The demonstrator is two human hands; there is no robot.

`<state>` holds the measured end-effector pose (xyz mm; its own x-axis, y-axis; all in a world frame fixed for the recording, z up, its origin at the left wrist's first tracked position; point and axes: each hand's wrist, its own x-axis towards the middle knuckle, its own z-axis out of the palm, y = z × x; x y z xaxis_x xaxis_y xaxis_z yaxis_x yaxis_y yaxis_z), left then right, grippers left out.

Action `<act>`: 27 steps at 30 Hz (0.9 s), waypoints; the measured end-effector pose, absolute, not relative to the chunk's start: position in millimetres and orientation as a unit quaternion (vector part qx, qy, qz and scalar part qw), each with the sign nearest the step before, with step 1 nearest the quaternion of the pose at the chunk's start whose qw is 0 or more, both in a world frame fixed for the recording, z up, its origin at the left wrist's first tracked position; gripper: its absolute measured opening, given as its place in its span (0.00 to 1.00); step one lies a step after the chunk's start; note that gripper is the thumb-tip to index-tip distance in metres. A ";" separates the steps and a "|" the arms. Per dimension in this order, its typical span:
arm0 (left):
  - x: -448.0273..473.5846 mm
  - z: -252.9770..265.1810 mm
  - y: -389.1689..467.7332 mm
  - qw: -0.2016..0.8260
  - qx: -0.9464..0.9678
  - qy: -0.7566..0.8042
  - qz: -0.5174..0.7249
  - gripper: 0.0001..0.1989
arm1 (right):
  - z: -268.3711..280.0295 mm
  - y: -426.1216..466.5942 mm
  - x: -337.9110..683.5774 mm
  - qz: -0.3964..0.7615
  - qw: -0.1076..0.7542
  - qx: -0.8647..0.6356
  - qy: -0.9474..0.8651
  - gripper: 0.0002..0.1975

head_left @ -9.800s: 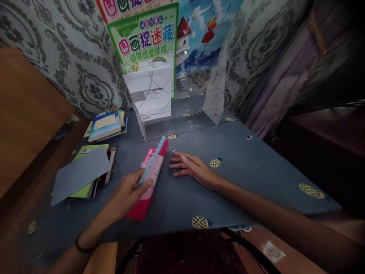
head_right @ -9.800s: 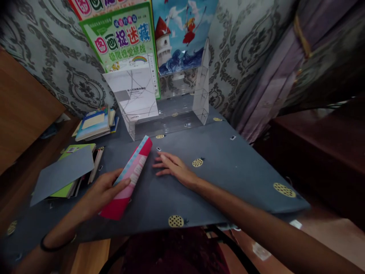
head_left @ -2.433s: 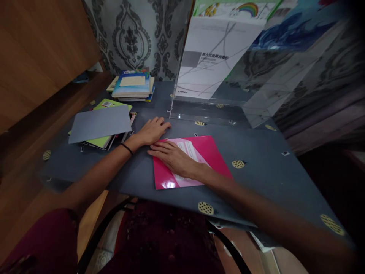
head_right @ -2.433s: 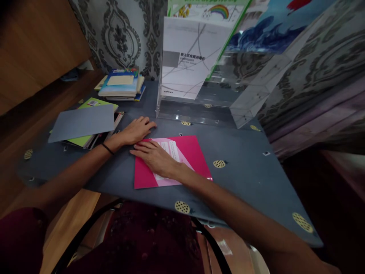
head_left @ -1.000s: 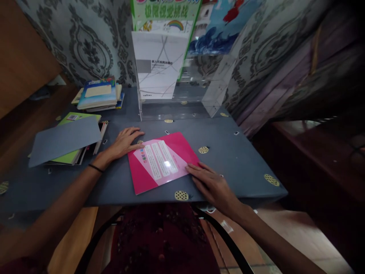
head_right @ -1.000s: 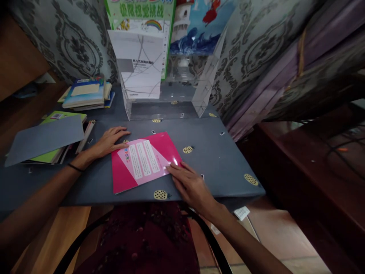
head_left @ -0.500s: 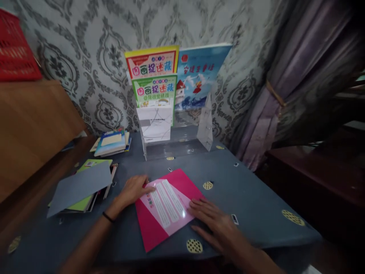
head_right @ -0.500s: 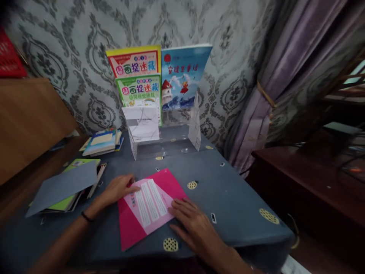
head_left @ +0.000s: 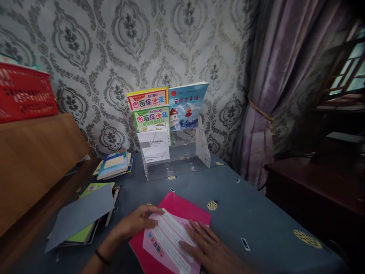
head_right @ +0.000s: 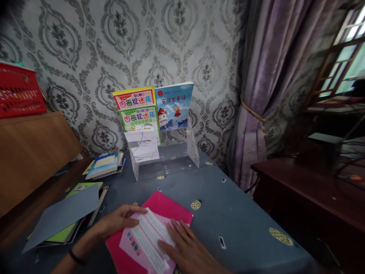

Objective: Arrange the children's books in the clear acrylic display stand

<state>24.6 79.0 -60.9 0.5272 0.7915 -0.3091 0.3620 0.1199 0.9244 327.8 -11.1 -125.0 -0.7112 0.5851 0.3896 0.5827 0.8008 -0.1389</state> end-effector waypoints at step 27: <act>29.9 -49.8 66.6 0.617 0.415 0.454 0.491 0.27 | -78.3 69.1 268.4 0.632 0.464 -0.397 -0.478 0.24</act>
